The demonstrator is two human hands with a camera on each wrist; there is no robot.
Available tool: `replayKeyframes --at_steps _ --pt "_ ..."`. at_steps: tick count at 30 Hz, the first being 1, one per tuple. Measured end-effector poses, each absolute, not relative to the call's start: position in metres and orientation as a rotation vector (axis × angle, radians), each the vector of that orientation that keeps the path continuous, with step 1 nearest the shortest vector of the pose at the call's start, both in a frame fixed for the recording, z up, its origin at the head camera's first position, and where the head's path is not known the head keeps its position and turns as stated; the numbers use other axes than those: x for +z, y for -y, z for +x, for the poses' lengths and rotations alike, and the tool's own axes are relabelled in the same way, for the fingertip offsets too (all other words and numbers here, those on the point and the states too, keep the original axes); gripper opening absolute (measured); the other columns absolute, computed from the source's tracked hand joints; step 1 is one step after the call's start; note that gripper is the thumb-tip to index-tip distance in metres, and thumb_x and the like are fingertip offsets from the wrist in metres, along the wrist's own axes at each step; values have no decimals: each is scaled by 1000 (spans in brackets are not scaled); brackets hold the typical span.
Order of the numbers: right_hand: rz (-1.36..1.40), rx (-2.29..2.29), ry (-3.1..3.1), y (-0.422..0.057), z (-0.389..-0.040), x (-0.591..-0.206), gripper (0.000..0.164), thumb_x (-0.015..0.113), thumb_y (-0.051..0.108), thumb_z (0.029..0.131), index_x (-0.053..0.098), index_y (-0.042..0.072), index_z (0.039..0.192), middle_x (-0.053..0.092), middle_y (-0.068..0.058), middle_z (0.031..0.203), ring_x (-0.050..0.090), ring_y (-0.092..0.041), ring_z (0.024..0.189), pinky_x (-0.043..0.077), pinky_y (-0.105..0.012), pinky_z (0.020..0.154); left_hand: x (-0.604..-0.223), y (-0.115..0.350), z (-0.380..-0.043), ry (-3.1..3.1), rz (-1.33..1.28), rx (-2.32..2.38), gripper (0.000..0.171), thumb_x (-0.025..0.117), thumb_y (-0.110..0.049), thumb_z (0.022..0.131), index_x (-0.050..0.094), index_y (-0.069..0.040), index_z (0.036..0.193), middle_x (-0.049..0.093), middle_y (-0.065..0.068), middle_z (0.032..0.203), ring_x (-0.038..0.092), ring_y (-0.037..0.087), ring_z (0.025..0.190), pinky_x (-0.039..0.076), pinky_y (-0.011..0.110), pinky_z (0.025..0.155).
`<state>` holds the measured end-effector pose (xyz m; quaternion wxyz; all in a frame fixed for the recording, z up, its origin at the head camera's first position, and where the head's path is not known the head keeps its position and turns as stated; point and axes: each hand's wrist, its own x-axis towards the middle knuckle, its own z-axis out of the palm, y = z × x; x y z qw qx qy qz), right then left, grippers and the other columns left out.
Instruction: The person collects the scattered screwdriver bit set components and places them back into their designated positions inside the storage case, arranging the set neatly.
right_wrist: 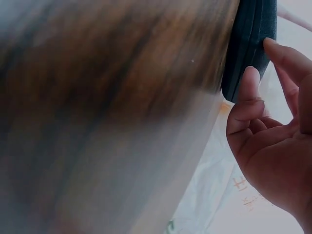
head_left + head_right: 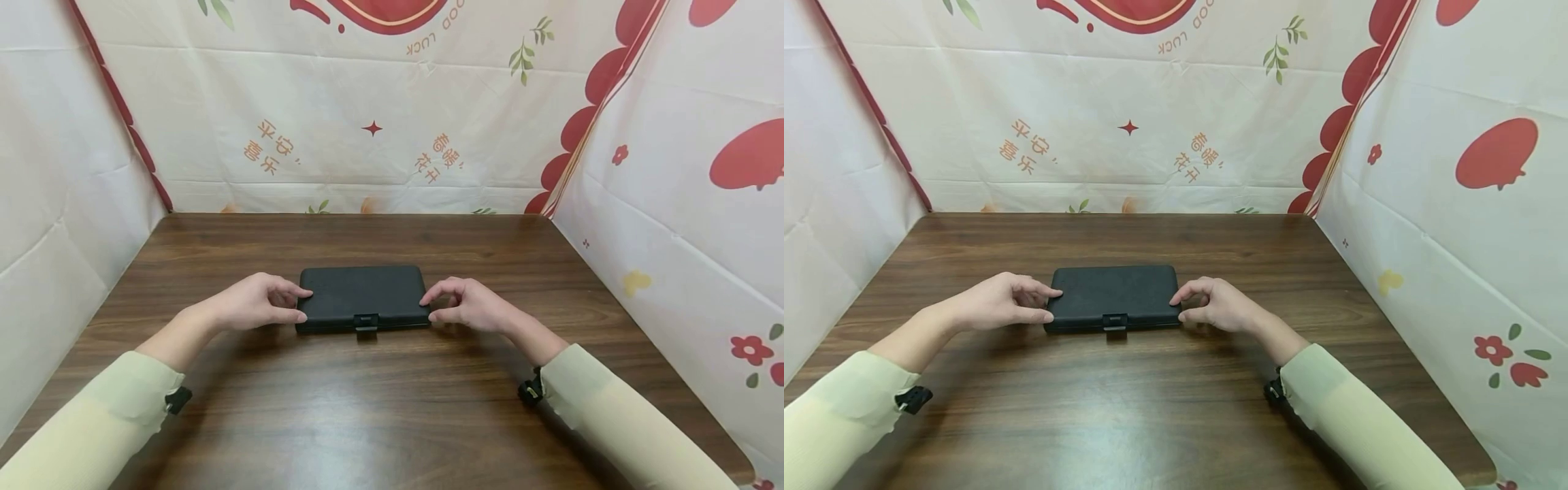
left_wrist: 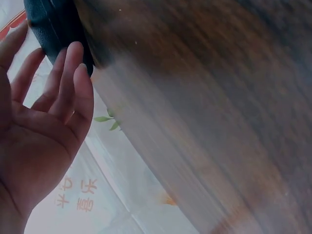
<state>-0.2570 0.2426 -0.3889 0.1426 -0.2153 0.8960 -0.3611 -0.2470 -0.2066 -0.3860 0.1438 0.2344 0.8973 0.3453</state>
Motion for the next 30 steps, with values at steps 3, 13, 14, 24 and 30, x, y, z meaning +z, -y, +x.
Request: replayKeyframes --at_steps 3,13,14,24,30 --pt "-659 -958 -2648 -239 -253 -385 27 87 25 96 80 30 122 66 -8 125 65 -26 86 52 -36 78 -387 202 -248 -2628 684 997 47 87 -40 96 79 -18 137 76 8 128 75 25 118 59 42 96" --pt "-976 -707 -2783 -173 -231 -375 41 90 38 94 74 22 127 65 2 125 61 -18 112 54 -42 101 -385 201 -251 -2658 675 965 44 88 -37 95 81 -17 133 78 9 124 77 20 111 57 42 95" --pt "-997 -682 -2776 -167 -231 -375 41 90 38 94 73 21 128 64 2 124 59 -18 113 54 -43 103 -385 202 -251 -2653 672 979 44 89 -37 94 81 -17 133 78 9 124 78 20 109 58 42 96" --pt "-920 -684 -2718 -149 -242 -384 44 94 42 89 69 24 121 59 2 113 53 -16 109 48 -39 98 -390 200 -251 -2624 665 1038 43 90 -36 93 82 -16 131 80 9 119 78 18 104 58 38 92" --pt "-950 -672 -2723 -146 -246 -387 43 93 40 90 65 23 117 56 1 109 51 -17 105 44 -37 95 -389 201 -250 -2622 657 1051 43 91 -35 93 82 -17 130 80 8 119 76 19 108 58 37 91"
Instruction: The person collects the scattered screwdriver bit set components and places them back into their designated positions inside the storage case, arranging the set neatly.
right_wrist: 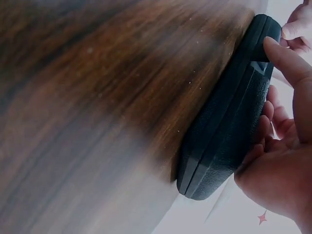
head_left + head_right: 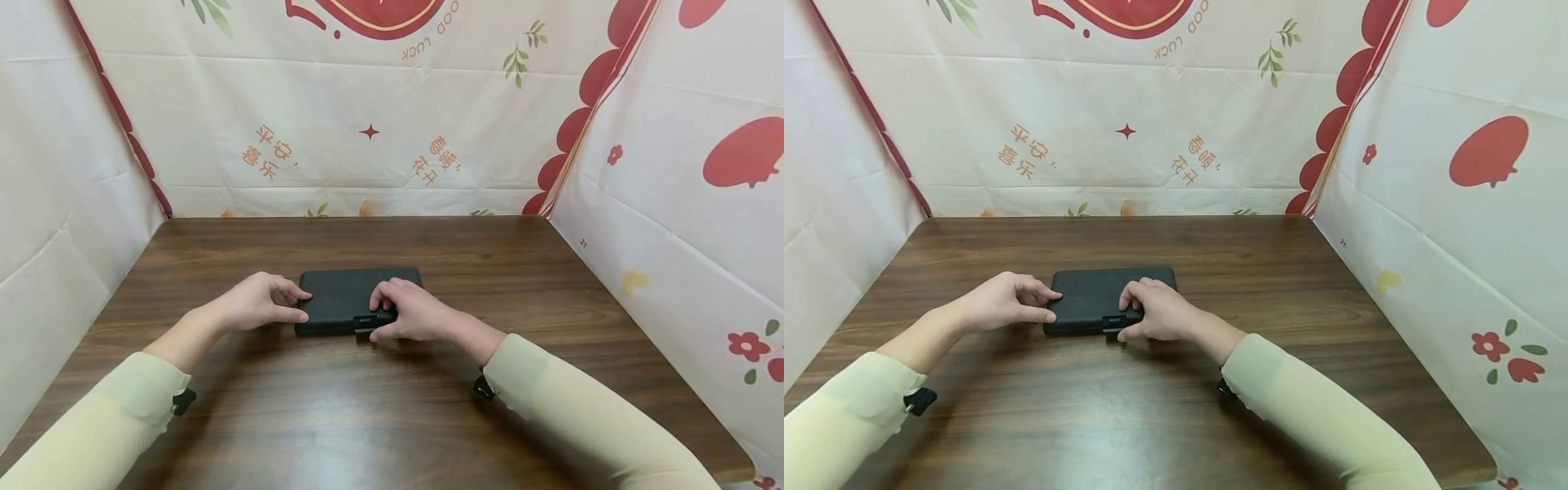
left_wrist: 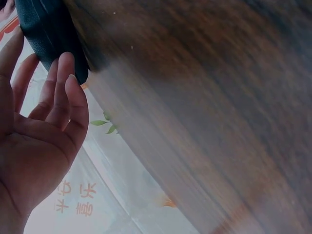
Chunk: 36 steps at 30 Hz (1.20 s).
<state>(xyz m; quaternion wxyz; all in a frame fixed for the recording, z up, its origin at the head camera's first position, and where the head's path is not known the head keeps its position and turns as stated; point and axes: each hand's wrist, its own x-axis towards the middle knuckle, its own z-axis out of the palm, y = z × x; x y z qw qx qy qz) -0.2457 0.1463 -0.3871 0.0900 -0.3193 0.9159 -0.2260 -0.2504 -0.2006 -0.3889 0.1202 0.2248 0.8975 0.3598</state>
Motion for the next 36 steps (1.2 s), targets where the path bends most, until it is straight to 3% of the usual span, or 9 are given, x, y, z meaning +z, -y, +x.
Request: replayKeyframes --at_steps 12,23,32,36 --pt "-932 -633 -2771 -143 -244 -389 27 83 41 99 67 24 112 58 3 103 53 -14 96 45 -35 87 -390 200 -248 -2628 659 1028 44 91 -35 92 83 -16 130 80 5 114 75 15 100 57 35 88" --pt "-983 -335 -2720 -133 -263 -371 44 80 52 99 54 21 81 50 4 81 46 -12 72 39 -31 72 -383 197 -252 -2672 693 926 45 92 -35 91 83 -15 130 79 -2 103 61 16 90 50 29 78" --pt "-968 -203 -2659 -126 -273 -365 51 78 58 98 51 21 76 44 8 66 40 -10 62 38 -28 67 -379 194 -253 -2658 713 886 46 91 -36 92 81 -15 132 83 4 116 64 14 92 50 31 82" --pt "-977 -188 -2628 -126 -277 -364 51 79 59 98 52 22 75 46 9 66 42 -9 63 39 -28 69 -378 193 -255 -2637 702 864 46 90 -38 92 82 -15 131 82 9 125 72 17 106 55 34 88"
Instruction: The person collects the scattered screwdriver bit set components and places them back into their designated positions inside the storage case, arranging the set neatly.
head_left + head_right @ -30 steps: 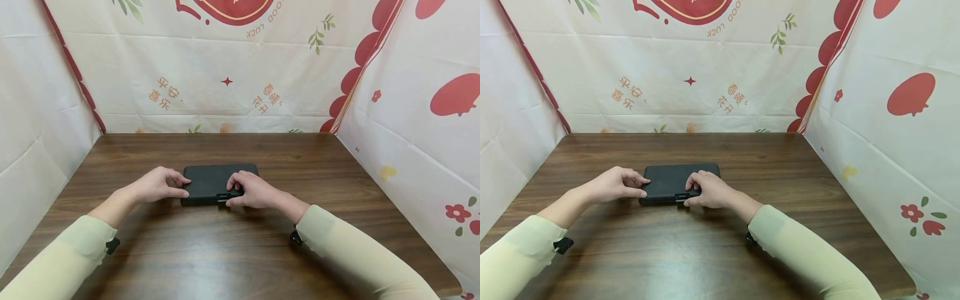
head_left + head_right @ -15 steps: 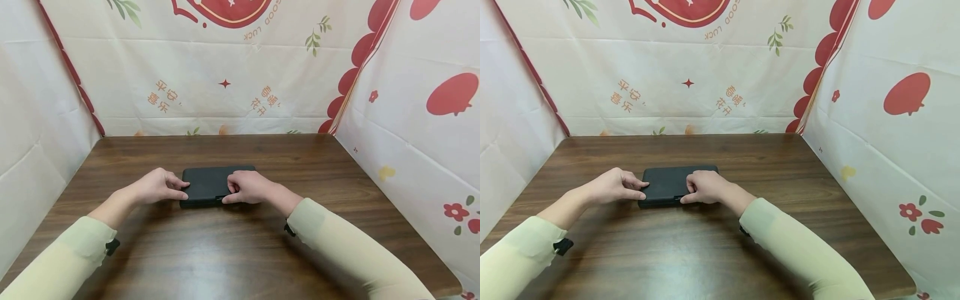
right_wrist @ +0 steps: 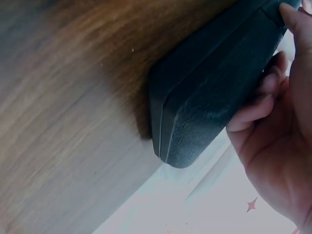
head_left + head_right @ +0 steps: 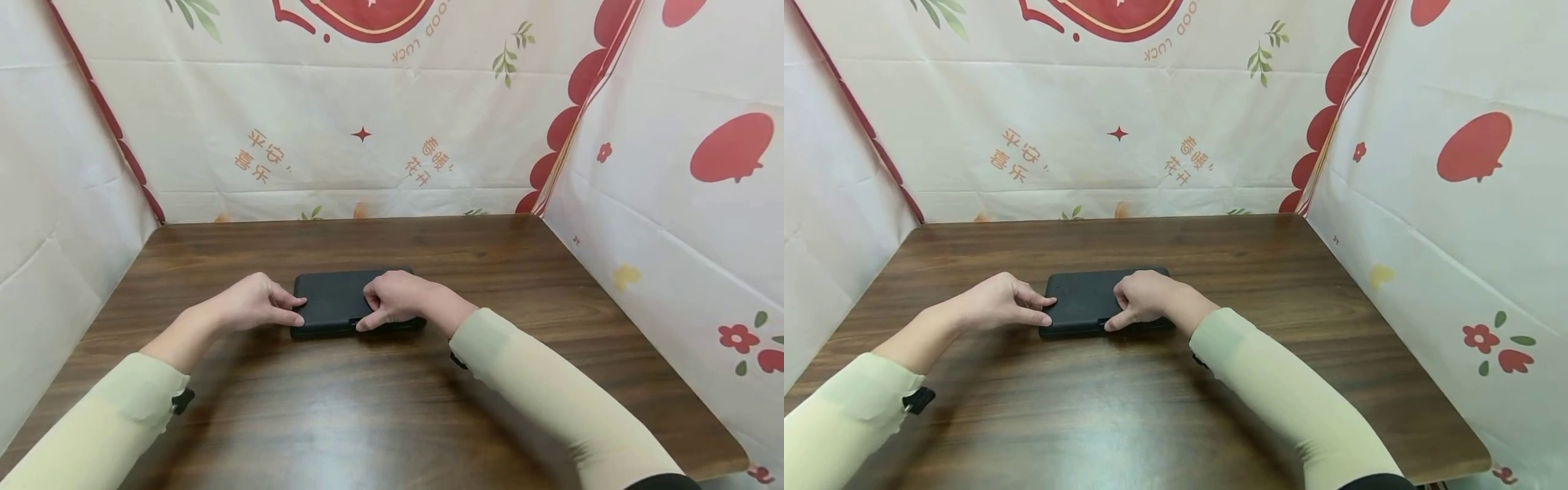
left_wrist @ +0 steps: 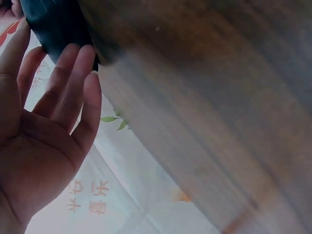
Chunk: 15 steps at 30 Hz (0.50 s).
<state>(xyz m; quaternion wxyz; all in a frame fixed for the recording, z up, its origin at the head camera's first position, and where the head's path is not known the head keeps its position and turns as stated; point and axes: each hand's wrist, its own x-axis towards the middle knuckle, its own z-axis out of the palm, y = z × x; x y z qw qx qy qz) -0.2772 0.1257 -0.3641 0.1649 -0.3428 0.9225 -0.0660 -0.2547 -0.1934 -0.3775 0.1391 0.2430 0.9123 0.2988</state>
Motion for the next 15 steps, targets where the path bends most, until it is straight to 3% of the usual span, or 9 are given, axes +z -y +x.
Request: replayKeyframes --at_steps 3,6,12,15 --pt "-984 -185 -2614 -125 -280 -364 50 79 59 97 53 23 75 47 10 67 43 -9 63 40 -27 69 -375 193 -255 -2626 699 835 46 90 -41 92 82 -17 131 80 9 130 74 24 123 58 40 98" --pt "-998 -186 -2612 -126 -282 -366 50 79 60 97 54 23 74 47 10 67 43 -8 63 40 -28 69 -373 193 -255 -2622 697 813 47 89 -43 92 82 -17 130 80 7 130 72 27 130 58 45 104" --pt "-1023 -160 -2634 -127 -282 -367 51 76 61 98 52 23 74 46 10 67 43 -7 64 38 -28 69 -373 193 -255 -2627 692 824 46 89 -42 93 82 -17 130 80 8 130 71 28 132 57 43 104" --pt "-1019 -211 -2641 -128 -280 -369 51 77 60 98 53 23 75 47 10 67 43 -8 64 38 -27 68 -375 194 -255 -2635 691 841 45 90 -40 92 83 -16 130 80 9 129 74 24 124 57 38 98"
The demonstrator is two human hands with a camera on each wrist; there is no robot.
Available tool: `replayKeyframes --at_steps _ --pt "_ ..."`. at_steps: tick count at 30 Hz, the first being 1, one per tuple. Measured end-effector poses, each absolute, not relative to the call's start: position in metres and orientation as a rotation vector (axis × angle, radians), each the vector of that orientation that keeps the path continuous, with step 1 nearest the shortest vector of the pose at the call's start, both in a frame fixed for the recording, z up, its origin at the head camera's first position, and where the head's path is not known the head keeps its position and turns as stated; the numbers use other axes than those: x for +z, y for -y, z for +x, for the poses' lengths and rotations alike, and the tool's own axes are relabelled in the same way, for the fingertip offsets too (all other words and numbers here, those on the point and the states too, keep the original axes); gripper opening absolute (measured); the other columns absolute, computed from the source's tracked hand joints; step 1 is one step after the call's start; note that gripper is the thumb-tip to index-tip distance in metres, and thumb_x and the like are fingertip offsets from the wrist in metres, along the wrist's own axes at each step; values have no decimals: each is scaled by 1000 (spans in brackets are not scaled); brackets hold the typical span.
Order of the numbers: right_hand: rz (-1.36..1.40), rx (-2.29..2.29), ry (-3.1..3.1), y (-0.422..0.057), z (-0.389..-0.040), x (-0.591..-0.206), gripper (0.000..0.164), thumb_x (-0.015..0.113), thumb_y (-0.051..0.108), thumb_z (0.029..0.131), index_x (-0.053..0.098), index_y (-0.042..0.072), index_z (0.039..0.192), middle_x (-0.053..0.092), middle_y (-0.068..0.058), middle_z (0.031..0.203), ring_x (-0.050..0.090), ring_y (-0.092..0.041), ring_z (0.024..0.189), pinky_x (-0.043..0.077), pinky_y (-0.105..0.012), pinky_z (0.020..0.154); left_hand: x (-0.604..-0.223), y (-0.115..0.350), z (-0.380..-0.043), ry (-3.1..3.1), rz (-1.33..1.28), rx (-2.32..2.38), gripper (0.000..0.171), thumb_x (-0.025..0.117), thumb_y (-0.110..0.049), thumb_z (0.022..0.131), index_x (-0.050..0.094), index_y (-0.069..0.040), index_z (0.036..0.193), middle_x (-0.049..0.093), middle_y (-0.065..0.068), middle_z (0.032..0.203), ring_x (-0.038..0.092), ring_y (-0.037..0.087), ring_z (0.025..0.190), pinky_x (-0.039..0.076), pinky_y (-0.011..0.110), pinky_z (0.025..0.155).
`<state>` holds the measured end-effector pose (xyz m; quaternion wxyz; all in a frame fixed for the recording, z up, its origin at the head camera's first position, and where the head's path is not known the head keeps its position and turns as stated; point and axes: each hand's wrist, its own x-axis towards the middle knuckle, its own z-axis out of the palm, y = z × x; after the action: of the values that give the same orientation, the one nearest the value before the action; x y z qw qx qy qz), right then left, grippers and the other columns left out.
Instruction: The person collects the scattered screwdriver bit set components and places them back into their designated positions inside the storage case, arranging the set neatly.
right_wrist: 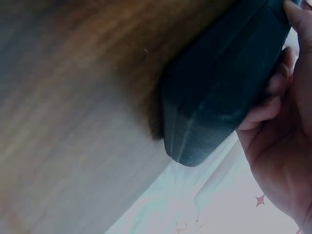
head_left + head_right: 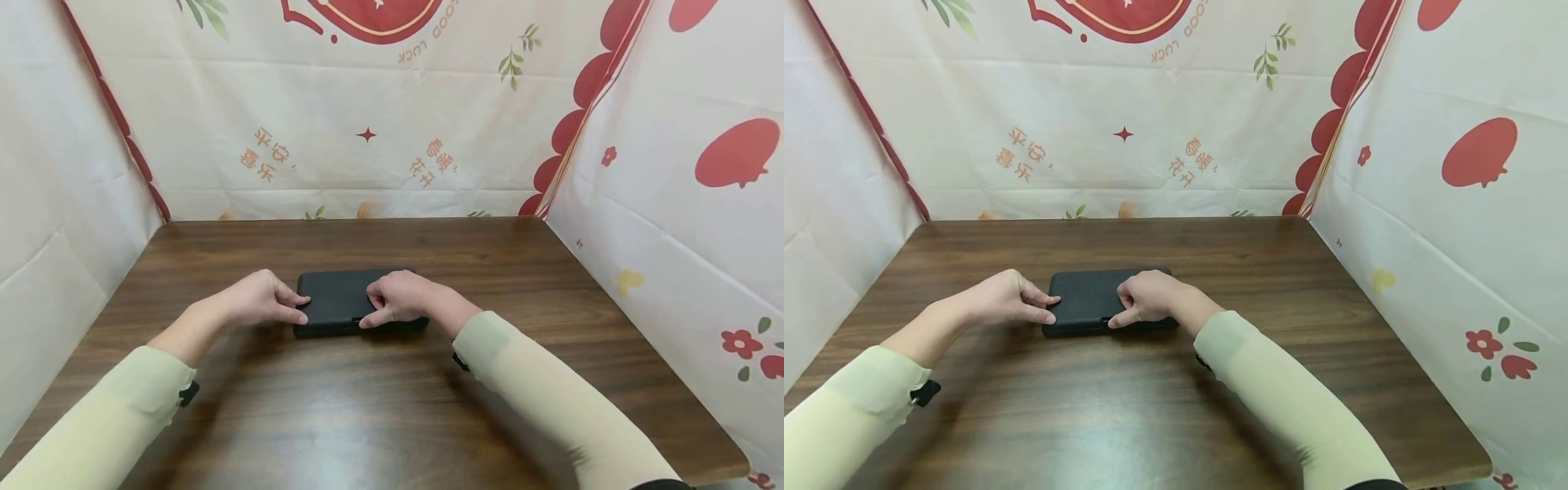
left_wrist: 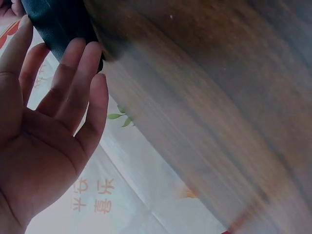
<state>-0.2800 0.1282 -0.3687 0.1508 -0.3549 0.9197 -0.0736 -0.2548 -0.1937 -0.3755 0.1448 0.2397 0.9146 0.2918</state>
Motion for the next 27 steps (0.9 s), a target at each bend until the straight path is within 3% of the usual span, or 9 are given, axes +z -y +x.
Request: replayKeyframes --at_steps 6,8,10,12,14,16,18,21,27 --pt "-1008 -497 -2600 -150 -268 -373 36 75 54 103 63 24 87 56 7 81 50 -10 70 45 -30 72 -381 193 -249 -2674 781 829 43 90 -34 93 83 -12 130 84 5 112 70 12 93 55 31 80" --pt "-993 -571 -2614 -164 -262 -369 26 74 50 105 69 25 99 62 6 94 56 -12 80 50 -33 78 -382 193 -245 -2691 819 800 46 88 -35 95 81 -10 132 81 3 111 72 14 95 58 35 83" --pt "-939 -631 -2668 -182 -255 -364 24 74 47 106 72 25 114 67 2 110 64 -15 93 56 -39 87 -382 193 -240 -2694 809 781 58 87 -38 96 73 -6 143 78 6 116 75 19 103 60 41 90" --pt "-834 -670 -2745 -201 -248 -363 32 75 46 105 71 24 128 68 -2 123 68 -20 106 58 -46 96 -381 194 -235 -2675 742 790 75 86 -42 96 60 -4 155 75 11 127 76 22 111 60 46 96" --pt "-700 -724 -2777 -218 -244 -367 47 75 47 105 65 21 142 68 -7 133 71 -23 115 58 -50 101 -382 195 -231 -2610 636 865 90 87 -41 96 44 0 164 71 17 134 77 24 109 61 48 94" --pt "-566 -839 -2708 -232 -241 -373 63 76 47 104 55 18 156 68 -12 137 73 -26 115 60 -51 98 -383 195 -228 -2525 542 971 98 87 -35 96 34 5 168 69 22 137 77 23 102 63 45 89" --pt "-474 -954 -2599 -241 -239 -380 77 77 45 104 44 14 166 70 -15 138 74 -26 111 63 -47 93 -384 194 -227 -2443 480 1086 96 86 -28 97 31 10 167 69 24 135 77 22 95 64 41 83" --pt "-388 -1126 -2430 -245 -238 -387 83 79 40 103 38 9 170 72 -17 134 77 -25 103 65 -41 85 -386 193 -226 -2359 438 1213 92 85 -19 98 31 14 165 68 28 134 79 23 94 66 38 83" --pt "-363 -1256 -2338 -240 -238 -389 71 77 29 105 47 0 163 77 -19 124 80 -24 100 66 -38 90 -386 192 -227 -2307 410 1283 92 84 -15 98 30 15 166 66 32 137 80 24 100 66 38 90"
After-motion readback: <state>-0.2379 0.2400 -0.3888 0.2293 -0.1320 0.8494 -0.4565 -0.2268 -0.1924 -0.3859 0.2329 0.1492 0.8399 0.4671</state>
